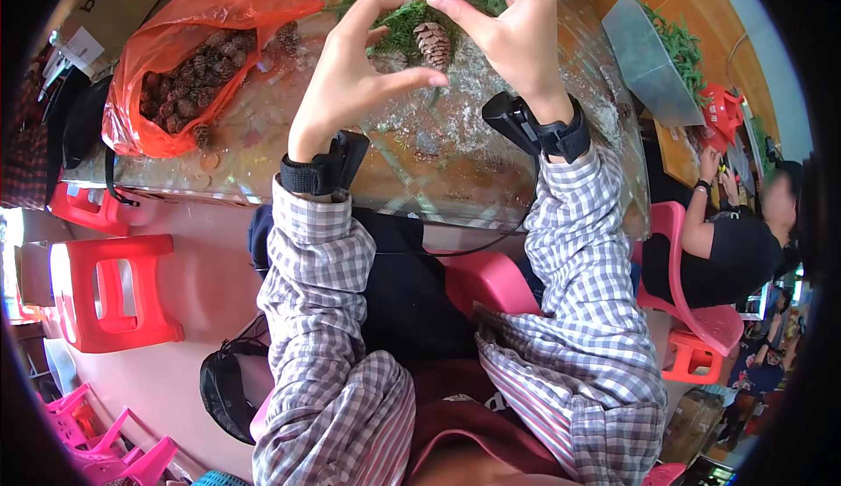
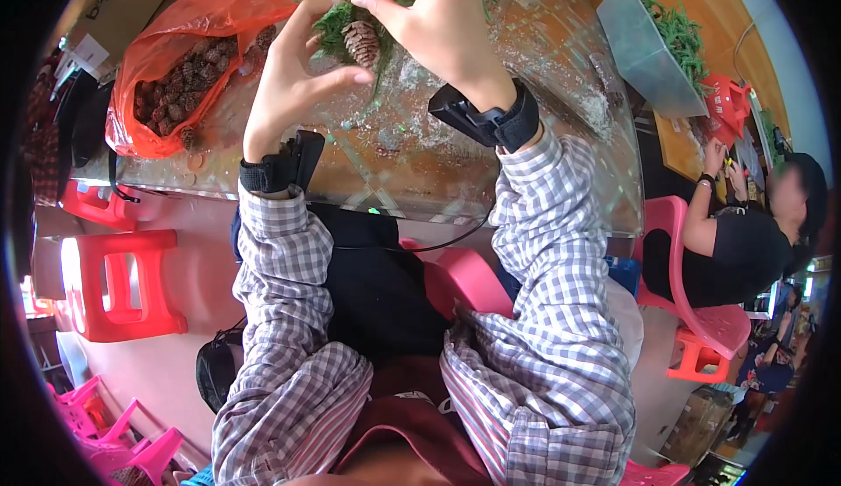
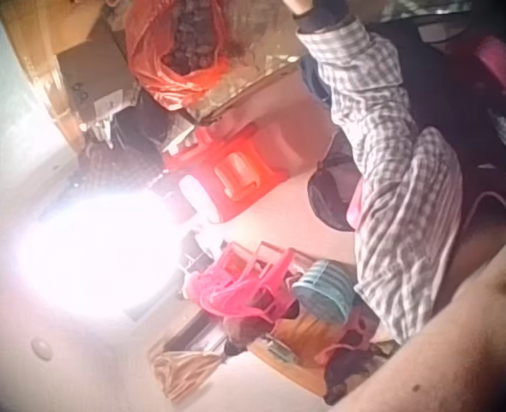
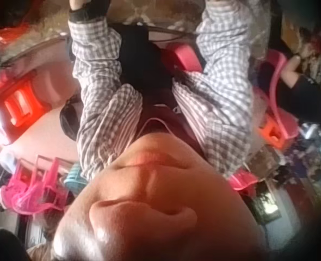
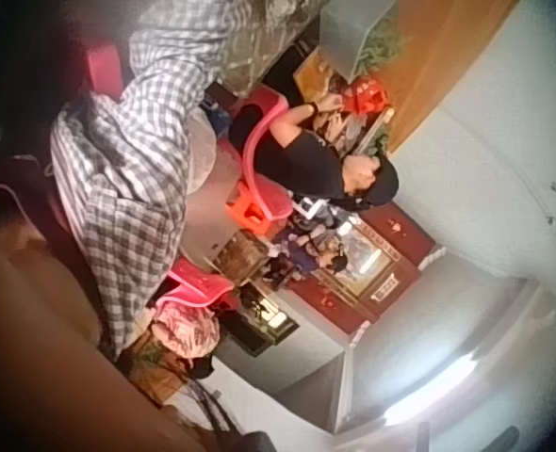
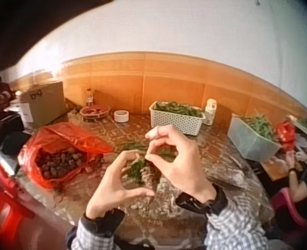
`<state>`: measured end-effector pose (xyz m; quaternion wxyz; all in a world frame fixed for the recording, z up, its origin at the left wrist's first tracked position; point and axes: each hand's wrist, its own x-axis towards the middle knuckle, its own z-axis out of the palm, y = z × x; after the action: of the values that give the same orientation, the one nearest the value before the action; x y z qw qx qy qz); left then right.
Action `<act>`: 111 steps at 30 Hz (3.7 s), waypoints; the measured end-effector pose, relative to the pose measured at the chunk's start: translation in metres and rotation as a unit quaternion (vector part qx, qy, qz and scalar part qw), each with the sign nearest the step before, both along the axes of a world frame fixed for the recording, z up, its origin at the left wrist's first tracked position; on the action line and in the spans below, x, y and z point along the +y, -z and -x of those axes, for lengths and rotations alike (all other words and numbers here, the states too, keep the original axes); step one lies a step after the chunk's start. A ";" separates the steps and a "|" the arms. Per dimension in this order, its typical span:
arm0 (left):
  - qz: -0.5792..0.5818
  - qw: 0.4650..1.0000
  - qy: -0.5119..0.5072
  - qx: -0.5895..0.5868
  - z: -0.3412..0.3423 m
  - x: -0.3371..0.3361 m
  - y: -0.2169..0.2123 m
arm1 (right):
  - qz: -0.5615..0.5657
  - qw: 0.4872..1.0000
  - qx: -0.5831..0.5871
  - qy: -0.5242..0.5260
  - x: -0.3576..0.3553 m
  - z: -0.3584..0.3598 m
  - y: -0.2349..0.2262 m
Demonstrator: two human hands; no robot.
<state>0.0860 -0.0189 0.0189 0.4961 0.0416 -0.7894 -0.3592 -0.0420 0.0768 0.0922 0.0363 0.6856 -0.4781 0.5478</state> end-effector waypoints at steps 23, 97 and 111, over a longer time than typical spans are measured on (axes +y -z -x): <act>-0.203 0.945 0.172 0.190 -0.005 0.009 -0.013 | -0.025 0.997 0.049 -0.060 -0.001 0.012 -0.005; -0.138 0.988 0.023 0.066 -0.010 0.014 -0.014 | -0.066 0.988 0.036 -0.133 0.001 0.006 -0.001; -0.182 0.975 0.104 0.080 -0.011 0.019 -0.015 | 0.239 0.953 0.067 -0.173 -0.045 0.017 0.010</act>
<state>0.0970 0.0003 0.0335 0.5018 0.0198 -0.6688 -0.5483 -0.0589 0.0315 0.0822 0.1359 0.7643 -0.2039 0.5965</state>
